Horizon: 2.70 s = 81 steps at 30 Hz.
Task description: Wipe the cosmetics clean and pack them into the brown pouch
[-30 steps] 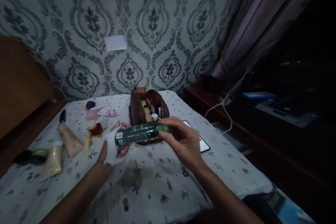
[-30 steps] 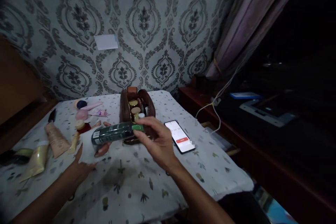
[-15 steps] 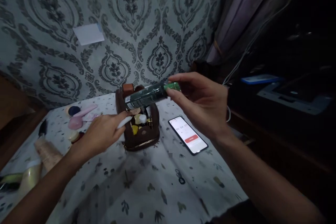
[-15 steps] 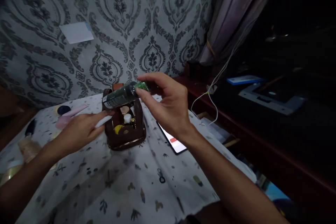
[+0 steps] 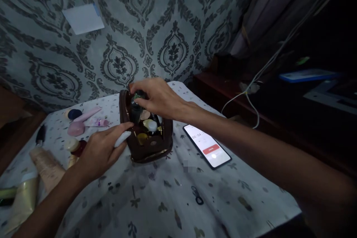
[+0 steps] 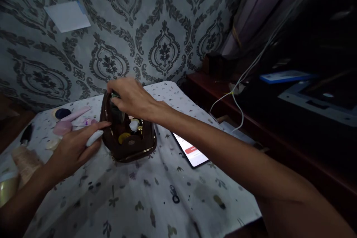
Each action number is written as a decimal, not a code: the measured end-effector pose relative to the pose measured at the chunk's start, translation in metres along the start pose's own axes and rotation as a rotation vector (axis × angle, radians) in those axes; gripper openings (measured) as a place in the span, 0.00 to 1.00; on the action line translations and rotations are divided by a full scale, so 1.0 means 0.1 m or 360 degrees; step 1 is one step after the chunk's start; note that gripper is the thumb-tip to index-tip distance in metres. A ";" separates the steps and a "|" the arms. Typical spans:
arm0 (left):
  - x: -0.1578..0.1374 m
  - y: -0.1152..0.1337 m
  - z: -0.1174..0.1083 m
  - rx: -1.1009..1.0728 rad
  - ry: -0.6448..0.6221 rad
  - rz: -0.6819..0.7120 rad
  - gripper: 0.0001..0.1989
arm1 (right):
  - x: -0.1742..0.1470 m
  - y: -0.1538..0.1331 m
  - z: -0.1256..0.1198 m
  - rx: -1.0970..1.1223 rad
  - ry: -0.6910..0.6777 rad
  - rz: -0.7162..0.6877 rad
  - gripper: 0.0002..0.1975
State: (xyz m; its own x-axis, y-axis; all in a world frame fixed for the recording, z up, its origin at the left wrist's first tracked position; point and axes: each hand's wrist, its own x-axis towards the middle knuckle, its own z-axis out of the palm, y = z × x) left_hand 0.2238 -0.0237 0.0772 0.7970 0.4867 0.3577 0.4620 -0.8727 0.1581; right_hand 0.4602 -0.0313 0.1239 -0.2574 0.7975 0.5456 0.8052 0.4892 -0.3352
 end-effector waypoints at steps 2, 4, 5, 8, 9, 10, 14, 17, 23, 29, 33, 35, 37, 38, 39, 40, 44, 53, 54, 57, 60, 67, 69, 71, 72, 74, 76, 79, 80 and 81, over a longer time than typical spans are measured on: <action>0.00 -0.01 0.01 0.0013 0.0018 0.0012 0.19 | 0.08 0.00 0.08 -0.0048 -0.0111 0.0016 0.12; 0.00 -0.02 0.02 0.0013 0.0042 0.0016 0.19 | 0.14 0.00 0.14 -0.0096 -0.0212 0.0028 0.12; 0.00 -0.02 0.03 0.0007 0.0049 0.0015 0.19 | 0.17 0.01 0.18 -0.0114 -0.0261 0.0019 0.12; 0.00 -0.02 0.02 -0.0006 0.0030 -0.0002 0.20 | 0.20 0.06 0.28 -0.0127 -0.0374 -0.0055 0.12; 0.00 -0.02 0.02 -0.0007 0.0021 -0.0009 0.20 | 0.20 0.08 0.32 -0.0124 -0.0404 -0.0084 0.12; 0.00 -0.02 0.02 -0.0008 0.0012 -0.0016 0.20 | 0.20 0.10 0.35 -0.0124 -0.0438 -0.0110 0.12; 0.01 0.00 0.01 -0.0047 0.0014 -0.0031 0.20 | 0.17 0.17 0.42 -0.0165 -0.0560 -0.0134 0.09; 0.01 0.00 0.02 -0.0095 0.0026 -0.0041 0.20 | 0.16 0.19 0.41 -0.0140 -0.0570 -0.0151 0.09; -0.02 -0.01 0.04 -0.0119 0.0036 -0.0094 0.20 | 0.15 0.15 0.36 0.0058 -0.0556 -0.0202 0.12; -0.02 -0.01 0.03 -0.0142 0.0024 -0.0108 0.19 | 0.13 0.07 0.37 0.0031 -0.0605 -0.0230 0.09; 0.01 0.01 0.01 -0.0127 0.0022 -0.0093 0.19 | 0.16 0.08 0.41 -0.0069 -0.0594 -0.0173 0.07; 0.02 0.02 0.00 -0.0109 0.0017 -0.0083 0.19 | 0.18 0.10 0.42 -0.0116 -0.0563 -0.0174 0.07; 0.02 0.03 -0.01 -0.0095 0.0006 -0.0078 0.18 | 0.20 0.12 0.43 -0.0155 -0.0548 -0.0162 0.07; 0.01 0.03 -0.01 -0.0092 -0.0003 -0.0077 0.18 | 0.21 0.13 0.43 -0.0167 -0.0549 -0.0152 0.07; 0.01 0.02 -0.02 -0.0091 -0.0005 -0.0077 0.19 | 0.22 0.13 0.43 -0.0177 -0.0552 -0.0144 0.07; 0.00 0.02 -0.02 -0.0092 -0.0007 -0.0074 0.19 | 0.22 0.14 0.42 -0.0184 -0.0556 -0.0139 0.07; -0.01 0.01 -0.01 -0.0070 -0.0017 -0.0064 0.19 | 0.24 0.15 0.41 -0.0218 -0.0578 -0.0161 0.07; 0.03 0.03 -0.04 -0.0049 -0.0035 -0.0067 0.19 | 0.23 0.22 0.44 -0.0235 -0.0638 -0.0131 0.08; 0.03 0.03 -0.04 -0.0055 -0.0037 -0.0075 0.19 | 0.23 0.22 0.45 -0.0229 -0.0631 -0.0116 0.08; 0.02 0.02 -0.02 -0.0067 -0.0033 -0.0086 0.19 | 0.22 0.23 0.47 -0.0212 -0.0604 -0.0070 0.08; 0.01 0.01 -0.01 -0.0074 -0.0028 -0.0075 0.19 | 0.21 0.24 0.49 -0.0217 -0.0605 -0.0055 0.09; 0.00 0.05 -0.04 -0.0139 -0.0056 -0.0110 0.20 | 0.21 0.21 0.48 -0.0241 -0.0652 -0.0037 0.10; 0.01 0.07 -0.06 -0.0161 -0.0090 -0.0130 0.21 | 0.21 0.19 0.47 -0.0250 -0.0665 -0.0008 0.11; 0.01 0.08 -0.07 -0.0186 -0.0112 -0.0145 0.21 | 0.21 0.18 0.45 -0.0273 -0.0672 0.0014 0.11; 0.02 0.09 -0.08 -0.0197 -0.0112 -0.0147 0.21 | 0.21 0.17 0.44 -0.0278 -0.0674 0.0021 0.11; 0.01 0.09 -0.08 -0.0208 -0.0106 -0.0146 0.21 | 0.21 0.16 0.41 -0.0257 -0.0677 0.0024 0.12; 0.00 0.08 -0.07 -0.0211 -0.0099 -0.0148 0.21 | 0.21 0.16 0.37 -0.0210 -0.0668 0.0031 0.14; -0.01 0.09 -0.06 -0.0243 -0.0108 -0.0180 0.21 | 0.21 0.15 0.33 -0.0158 -0.0643 0.0055 0.13; -0.02 0.09 -0.06 -0.0265 -0.0109 -0.0194 0.21 | 0.21 0.15 0.33 -0.0154 -0.0643 0.0059 0.12; -0.02 0.10 -0.06 -0.0288 -0.0107 -0.0204 0.21 | 0.21 0.15 0.33 -0.0150 -0.0648 0.0061 0.12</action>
State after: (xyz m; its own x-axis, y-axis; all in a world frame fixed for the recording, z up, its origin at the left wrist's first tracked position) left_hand 0.2241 -0.0333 0.0838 0.7633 0.5902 0.2629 0.4886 -0.7935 0.3628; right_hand 0.4496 0.0039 0.1051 -0.4012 0.8982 0.1798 0.8588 0.4371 -0.2671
